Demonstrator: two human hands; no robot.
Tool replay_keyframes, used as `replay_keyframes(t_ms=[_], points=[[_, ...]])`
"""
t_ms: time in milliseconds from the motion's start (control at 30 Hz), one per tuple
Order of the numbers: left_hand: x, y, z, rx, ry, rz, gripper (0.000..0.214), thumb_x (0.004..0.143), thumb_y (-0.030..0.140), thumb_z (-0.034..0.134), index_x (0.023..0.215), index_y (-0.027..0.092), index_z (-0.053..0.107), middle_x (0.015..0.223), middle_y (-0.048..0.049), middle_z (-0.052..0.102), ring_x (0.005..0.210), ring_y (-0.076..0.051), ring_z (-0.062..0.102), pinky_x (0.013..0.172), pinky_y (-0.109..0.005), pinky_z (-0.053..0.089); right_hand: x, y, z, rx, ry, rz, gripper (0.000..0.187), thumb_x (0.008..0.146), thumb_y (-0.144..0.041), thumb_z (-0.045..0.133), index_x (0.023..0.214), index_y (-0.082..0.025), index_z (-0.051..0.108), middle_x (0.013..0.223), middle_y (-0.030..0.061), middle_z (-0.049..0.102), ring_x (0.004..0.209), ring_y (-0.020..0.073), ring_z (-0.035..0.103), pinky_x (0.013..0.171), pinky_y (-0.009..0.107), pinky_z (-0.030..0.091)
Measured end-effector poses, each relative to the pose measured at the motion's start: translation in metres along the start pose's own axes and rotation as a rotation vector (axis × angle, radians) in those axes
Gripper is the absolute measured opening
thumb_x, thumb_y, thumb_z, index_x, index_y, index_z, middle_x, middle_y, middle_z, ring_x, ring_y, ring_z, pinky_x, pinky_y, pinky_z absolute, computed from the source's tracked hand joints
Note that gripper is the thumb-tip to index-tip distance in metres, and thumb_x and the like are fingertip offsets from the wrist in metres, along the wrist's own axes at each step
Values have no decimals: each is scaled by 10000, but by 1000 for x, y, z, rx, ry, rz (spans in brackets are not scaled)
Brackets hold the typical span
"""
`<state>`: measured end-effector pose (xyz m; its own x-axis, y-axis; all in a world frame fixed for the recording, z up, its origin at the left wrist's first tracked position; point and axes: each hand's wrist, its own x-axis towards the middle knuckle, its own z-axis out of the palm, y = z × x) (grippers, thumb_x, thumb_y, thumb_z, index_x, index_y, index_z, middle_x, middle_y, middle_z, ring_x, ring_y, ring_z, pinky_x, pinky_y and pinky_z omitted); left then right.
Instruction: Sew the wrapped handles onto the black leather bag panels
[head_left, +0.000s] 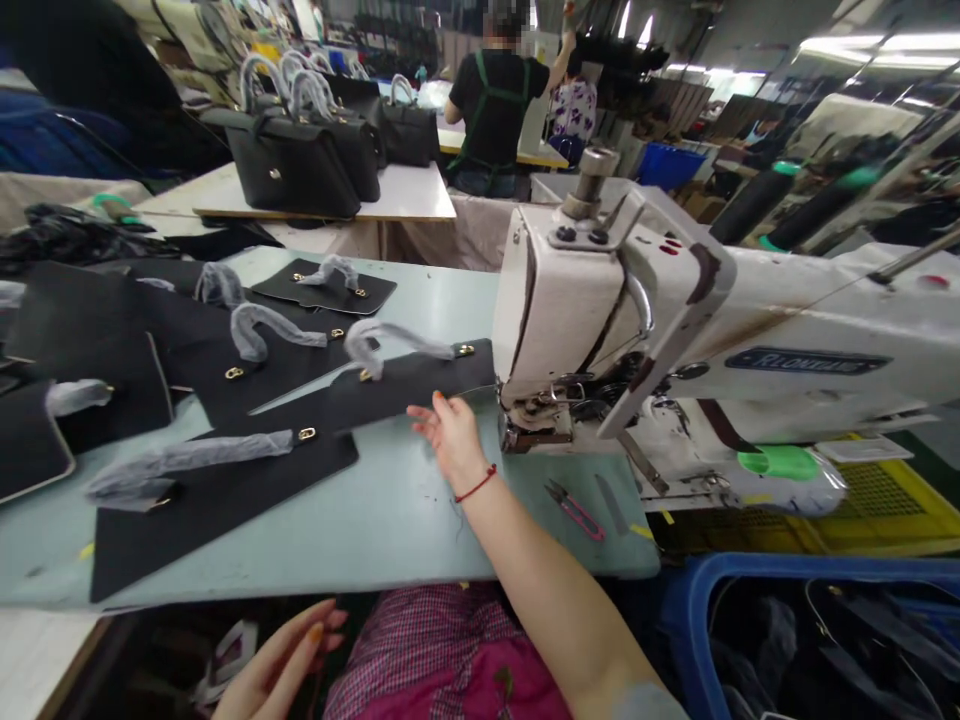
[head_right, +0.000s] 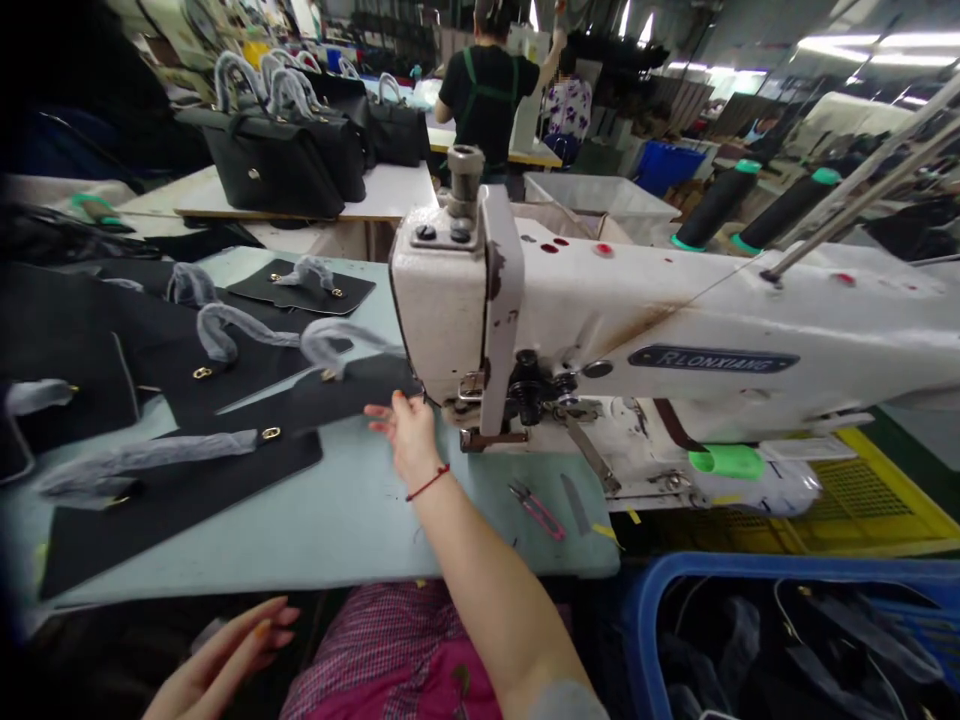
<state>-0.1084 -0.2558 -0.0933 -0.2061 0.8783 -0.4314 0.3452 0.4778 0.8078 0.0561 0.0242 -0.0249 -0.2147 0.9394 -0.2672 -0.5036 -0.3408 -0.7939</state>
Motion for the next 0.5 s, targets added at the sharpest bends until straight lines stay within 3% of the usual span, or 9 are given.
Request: replay_keyframes(t_ms=[67, 133, 200, 267, 300, 367, 433, 500], points=[[7, 21, -24, 103, 161, 122, 416, 935, 501, 379, 1285, 299, 478, 1349, -90, 580, 1187, -283, 603, 1066, -478, 464, 5, -3, 3, 61, -1, -25, 121, 879, -298, 560, 939, -209, 504, 1034, 15, 631, 902, 110, 674, 741, 227, 540], [25, 50, -58, 327, 390, 312, 475, 925, 439, 457, 1364, 267, 397, 1455, -117, 442, 1308, -301, 481, 1134, -503, 361, -6, -6, -5, 107, -17, -16, 226, 850, -261, 595, 1061, -220, 522, 1262, 51, 578, 1022, 138, 657, 821, 273, 542], [51, 78, -98, 496, 678, 400, 582, 921, 391, 489, 1448, 238, 298, 1518, -132, 338, 1393, -309, 357, 1141, -482, 339, -29, -6, -23, 71, -56, 42, 352, 818, -284, 658, 1142, -206, 545, 1329, 93, 562, 1024, 166, 661, 828, 293, 539], [77, 101, -136, 656, 913, 382, 648, 902, 388, 517, 1463, 167, 277, 1533, -173, 309, 1426, -354, 270, 1166, -538, 234, -60, -2, -45, -13, -87, 139, 383, 819, -341, 685, 1144, -168, 579, 1275, 128, 613, 964, 173, 676, 809, 290, 538], [88, 108, -152, 726, 892, 314, 652, 909, 389, 495, 1456, 104, 283, 1536, -212, 286, 1426, -389, 250, 1155, -558, 219, -76, 1, -55, -55, -73, 180, 394, 818, -367, 693, 1134, -153, 596, 1218, 136, 648, 911, 166, 684, 779, 277, 539], [102, 116, -172, 788, 670, 170, 589, 930, 366, 423, 1379, -13, 378, 1421, -262, 429, 1342, -429, 374, 1097, -556, 292, -109, 9, -71, -110, -19, 219, 408, 807, -406, 708, 1098, -133, 624, 1127, 139, 691, 840, 155, 684, 727, 254, 537], [106, 117, -176, 780, 473, 106, 506, 927, 366, 406, 1250, -4, 528, 1202, -195, 609, 1170, -393, 550, 1005, -503, 400, -142, 19, -82, -147, 1, 247, 408, 828, -439, 685, 1092, -132, 635, 1095, 138, 705, 827, 156, 685, 711, 250, 537], [101, 115, -167, 755, 385, 120, 450, 911, 407, 440, 1181, 85, 602, 1007, -85, 675, 967, -300, 647, 898, -407, 474, -170, 26, -90, -232, -54, 288, 405, 866, -485, 619, 1053, -127, 655, 1010, 141, 726, 775, 176, 692, 664, 271, 544]])
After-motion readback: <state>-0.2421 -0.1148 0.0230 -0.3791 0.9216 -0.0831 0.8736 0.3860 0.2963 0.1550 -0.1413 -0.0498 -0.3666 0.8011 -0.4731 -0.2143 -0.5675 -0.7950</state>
